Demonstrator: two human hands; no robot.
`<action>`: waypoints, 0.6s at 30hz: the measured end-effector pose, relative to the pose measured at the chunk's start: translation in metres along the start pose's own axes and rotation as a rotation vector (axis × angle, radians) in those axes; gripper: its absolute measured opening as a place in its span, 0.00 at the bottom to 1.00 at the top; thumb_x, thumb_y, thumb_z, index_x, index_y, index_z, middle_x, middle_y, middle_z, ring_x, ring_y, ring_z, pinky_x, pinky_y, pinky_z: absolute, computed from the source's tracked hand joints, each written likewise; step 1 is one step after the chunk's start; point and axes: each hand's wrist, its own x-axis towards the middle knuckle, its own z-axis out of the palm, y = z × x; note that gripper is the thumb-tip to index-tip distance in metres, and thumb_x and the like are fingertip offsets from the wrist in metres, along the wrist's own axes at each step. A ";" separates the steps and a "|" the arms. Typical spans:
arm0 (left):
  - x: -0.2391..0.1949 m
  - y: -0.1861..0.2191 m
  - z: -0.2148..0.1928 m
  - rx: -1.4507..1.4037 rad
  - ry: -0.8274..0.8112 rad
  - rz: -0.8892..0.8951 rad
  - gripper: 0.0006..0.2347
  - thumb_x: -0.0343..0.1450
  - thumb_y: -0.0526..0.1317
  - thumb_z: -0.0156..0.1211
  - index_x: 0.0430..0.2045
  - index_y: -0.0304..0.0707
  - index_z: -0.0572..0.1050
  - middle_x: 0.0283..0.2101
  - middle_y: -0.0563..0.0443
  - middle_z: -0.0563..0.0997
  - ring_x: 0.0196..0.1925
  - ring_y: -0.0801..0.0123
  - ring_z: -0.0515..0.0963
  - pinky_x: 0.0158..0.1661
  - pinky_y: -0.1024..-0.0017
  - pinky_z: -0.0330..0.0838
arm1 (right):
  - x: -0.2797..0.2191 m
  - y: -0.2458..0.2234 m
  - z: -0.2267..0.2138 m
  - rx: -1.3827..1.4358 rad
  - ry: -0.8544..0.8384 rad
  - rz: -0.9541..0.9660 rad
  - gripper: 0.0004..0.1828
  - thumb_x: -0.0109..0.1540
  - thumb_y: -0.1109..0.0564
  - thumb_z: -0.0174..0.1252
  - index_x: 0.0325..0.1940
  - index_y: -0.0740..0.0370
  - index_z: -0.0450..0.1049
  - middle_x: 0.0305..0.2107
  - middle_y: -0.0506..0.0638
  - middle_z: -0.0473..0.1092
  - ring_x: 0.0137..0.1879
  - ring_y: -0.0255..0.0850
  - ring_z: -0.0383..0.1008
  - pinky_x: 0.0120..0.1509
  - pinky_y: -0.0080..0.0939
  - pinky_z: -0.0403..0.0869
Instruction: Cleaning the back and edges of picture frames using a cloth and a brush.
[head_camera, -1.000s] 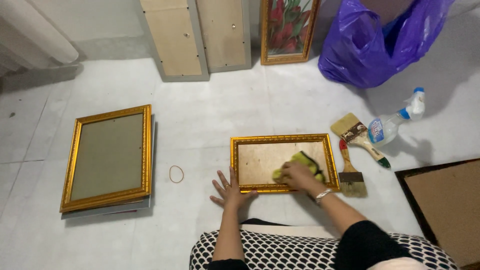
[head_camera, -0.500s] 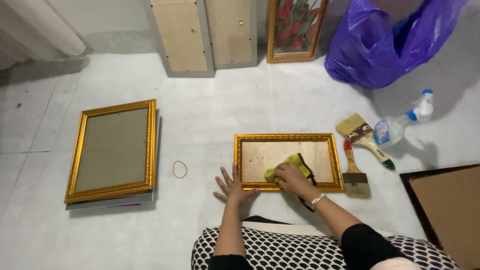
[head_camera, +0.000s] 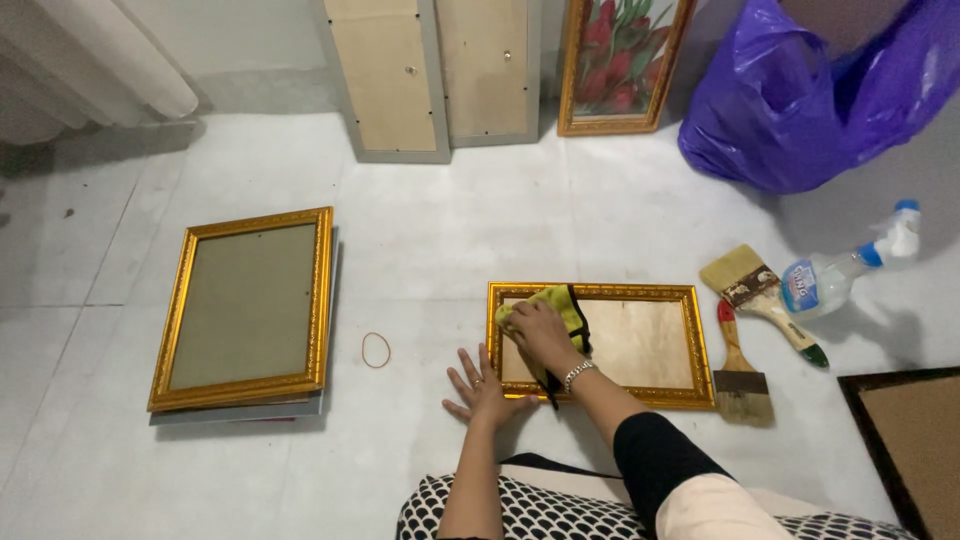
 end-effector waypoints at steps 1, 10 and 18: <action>0.002 -0.002 0.001 -0.001 0.001 -0.002 0.59 0.61 0.53 0.77 0.74 0.67 0.24 0.77 0.54 0.16 0.77 0.42 0.17 0.63 0.21 0.22 | 0.005 0.000 0.000 0.001 -0.001 -0.002 0.11 0.63 0.45 0.57 0.49 0.42 0.75 0.54 0.41 0.69 0.59 0.48 0.68 0.57 0.53 0.73; 0.004 -0.006 0.004 0.026 0.035 0.017 0.59 0.62 0.52 0.76 0.73 0.64 0.23 0.77 0.54 0.17 0.77 0.43 0.18 0.63 0.21 0.22 | -0.011 0.005 -0.021 0.036 -0.037 0.291 0.22 0.65 0.46 0.53 0.64 0.40 0.69 0.64 0.47 0.59 0.66 0.55 0.61 0.63 0.70 0.67; 0.002 -0.006 0.004 0.064 0.030 0.018 0.56 0.62 0.56 0.74 0.73 0.74 0.25 0.77 0.56 0.17 0.78 0.45 0.19 0.64 0.24 0.22 | -0.099 0.154 -0.021 0.065 -0.033 0.639 0.25 0.66 0.44 0.46 0.69 0.36 0.66 0.63 0.49 0.57 0.62 0.63 0.66 0.55 0.67 0.76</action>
